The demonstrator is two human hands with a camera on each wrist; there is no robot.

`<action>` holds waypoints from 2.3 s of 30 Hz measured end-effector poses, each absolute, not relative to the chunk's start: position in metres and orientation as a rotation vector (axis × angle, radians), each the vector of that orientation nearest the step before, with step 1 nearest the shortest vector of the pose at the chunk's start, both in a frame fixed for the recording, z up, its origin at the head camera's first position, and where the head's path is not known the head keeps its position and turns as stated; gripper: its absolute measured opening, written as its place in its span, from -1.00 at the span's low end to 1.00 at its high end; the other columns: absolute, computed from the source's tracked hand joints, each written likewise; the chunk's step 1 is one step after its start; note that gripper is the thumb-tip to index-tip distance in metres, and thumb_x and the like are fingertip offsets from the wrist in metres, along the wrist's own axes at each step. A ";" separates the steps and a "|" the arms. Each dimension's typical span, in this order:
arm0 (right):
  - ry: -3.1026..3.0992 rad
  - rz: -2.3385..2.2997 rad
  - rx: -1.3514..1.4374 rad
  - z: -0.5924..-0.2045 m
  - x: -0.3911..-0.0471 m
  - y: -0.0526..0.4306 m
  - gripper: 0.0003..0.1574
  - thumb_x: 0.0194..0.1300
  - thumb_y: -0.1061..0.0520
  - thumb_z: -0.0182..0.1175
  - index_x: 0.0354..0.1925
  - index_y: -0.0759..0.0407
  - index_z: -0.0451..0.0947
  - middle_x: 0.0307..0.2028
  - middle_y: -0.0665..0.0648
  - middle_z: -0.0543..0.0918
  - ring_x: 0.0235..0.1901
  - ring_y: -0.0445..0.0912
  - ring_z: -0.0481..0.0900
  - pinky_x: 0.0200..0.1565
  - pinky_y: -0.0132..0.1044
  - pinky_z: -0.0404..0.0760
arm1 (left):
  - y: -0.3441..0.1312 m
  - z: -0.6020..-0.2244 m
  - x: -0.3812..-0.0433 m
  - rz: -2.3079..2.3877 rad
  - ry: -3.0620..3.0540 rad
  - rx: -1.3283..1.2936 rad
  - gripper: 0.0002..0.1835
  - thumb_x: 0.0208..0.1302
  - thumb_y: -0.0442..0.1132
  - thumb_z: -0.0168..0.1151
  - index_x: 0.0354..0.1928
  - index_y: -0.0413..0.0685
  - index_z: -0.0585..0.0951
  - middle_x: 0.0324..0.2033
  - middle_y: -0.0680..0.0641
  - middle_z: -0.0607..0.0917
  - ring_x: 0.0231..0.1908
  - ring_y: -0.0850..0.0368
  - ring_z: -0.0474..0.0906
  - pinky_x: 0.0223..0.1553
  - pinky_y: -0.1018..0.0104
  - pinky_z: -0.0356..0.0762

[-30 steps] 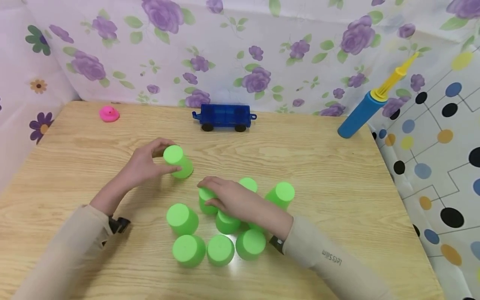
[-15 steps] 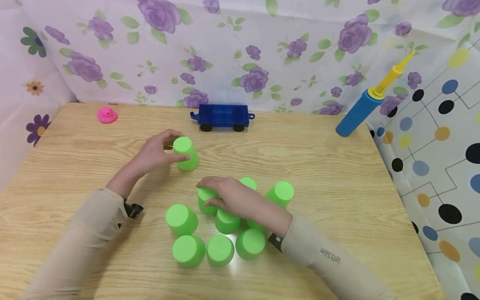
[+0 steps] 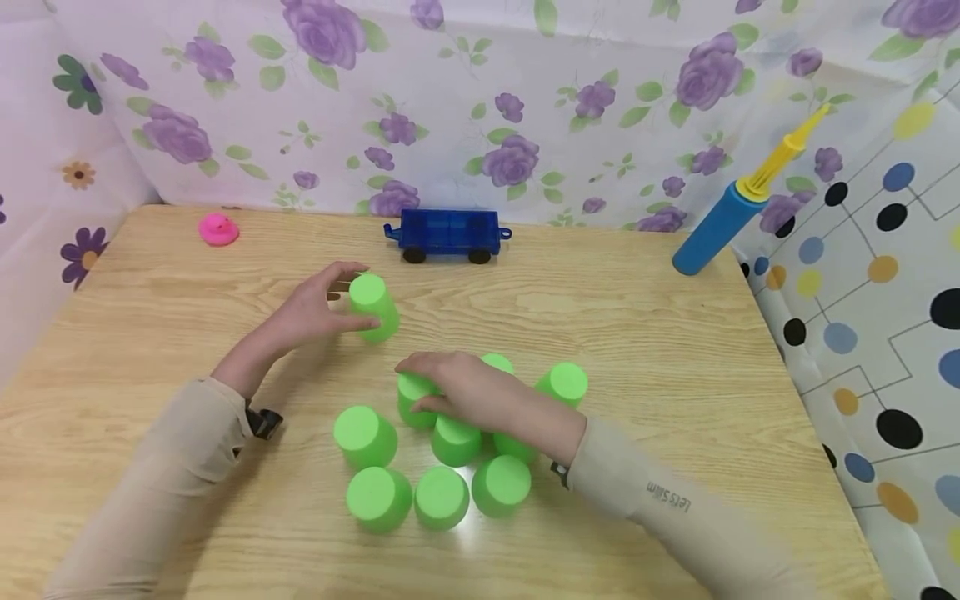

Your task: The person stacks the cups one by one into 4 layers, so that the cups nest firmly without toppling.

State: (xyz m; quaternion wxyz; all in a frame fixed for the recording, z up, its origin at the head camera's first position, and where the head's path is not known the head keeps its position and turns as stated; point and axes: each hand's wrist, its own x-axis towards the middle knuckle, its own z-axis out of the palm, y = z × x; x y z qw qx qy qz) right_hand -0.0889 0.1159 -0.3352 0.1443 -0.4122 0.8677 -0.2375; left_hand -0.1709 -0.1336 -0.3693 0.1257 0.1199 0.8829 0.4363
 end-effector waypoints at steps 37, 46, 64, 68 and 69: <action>2.617 -0.807 -1.109 -0.308 -0.173 0.131 -0.40 0.09 0.10 0.36 0.07 0.24 0.42 -0.03 0.13 0.57 -0.02 -0.05 0.55 -0.06 -0.23 0.60 | -0.132 -0.380 -0.021 1.478 2.439 0.361 -0.38 -0.16 -0.15 0.54 0.01 0.02 0.47 -0.07 0.09 0.57 0.08 0.10 0.43 0.22 -0.02 0.28; 2.608 -0.621 -1.031 -0.315 -0.194 0.115 -0.36 0.14 0.06 0.34 0.15 0.17 0.38 0.02 0.11 0.57 -0.03 -0.06 0.56 -0.05 -0.25 0.58 | -0.133 -0.381 -0.020 1.430 2.508 0.412 -0.42 -0.17 -0.22 0.54 -0.04 0.05 0.49 -0.12 0.11 0.60 0.01 0.14 0.50 0.15 0.08 0.42; 2.547 -0.484 -1.021 -0.321 -0.208 0.102 -0.35 0.18 0.04 0.30 0.18 0.21 0.35 0.04 0.15 0.55 -0.02 -0.03 0.55 -0.04 -0.24 0.58 | -0.130 -0.378 -0.024 1.378 2.532 0.443 -0.43 -0.21 -0.25 0.56 -0.07 0.10 0.53 -0.17 0.14 0.64 -0.05 0.17 0.56 0.05 0.20 0.51; 2.540 -0.498 -1.024 -0.322 -0.208 0.102 -0.34 0.18 0.04 0.30 0.19 0.20 0.34 0.05 0.15 0.55 -0.01 -0.02 0.55 -0.03 -0.25 0.58 | -0.130 -0.378 -0.024 1.383 2.528 0.434 -0.43 -0.21 -0.26 0.55 -0.07 0.09 0.53 -0.18 0.14 0.65 -0.06 0.19 0.56 0.07 0.17 0.50; 2.539 -0.499 -1.024 -0.323 -0.209 0.102 -0.34 0.18 0.03 0.30 0.19 0.20 0.34 0.05 0.15 0.55 -0.01 -0.02 0.55 -0.03 -0.25 0.58 | -0.130 -0.377 -0.023 1.381 2.531 0.431 -0.43 -0.22 -0.27 0.55 -0.07 0.09 0.53 -0.18 0.14 0.65 -0.07 0.19 0.56 0.07 0.16 0.50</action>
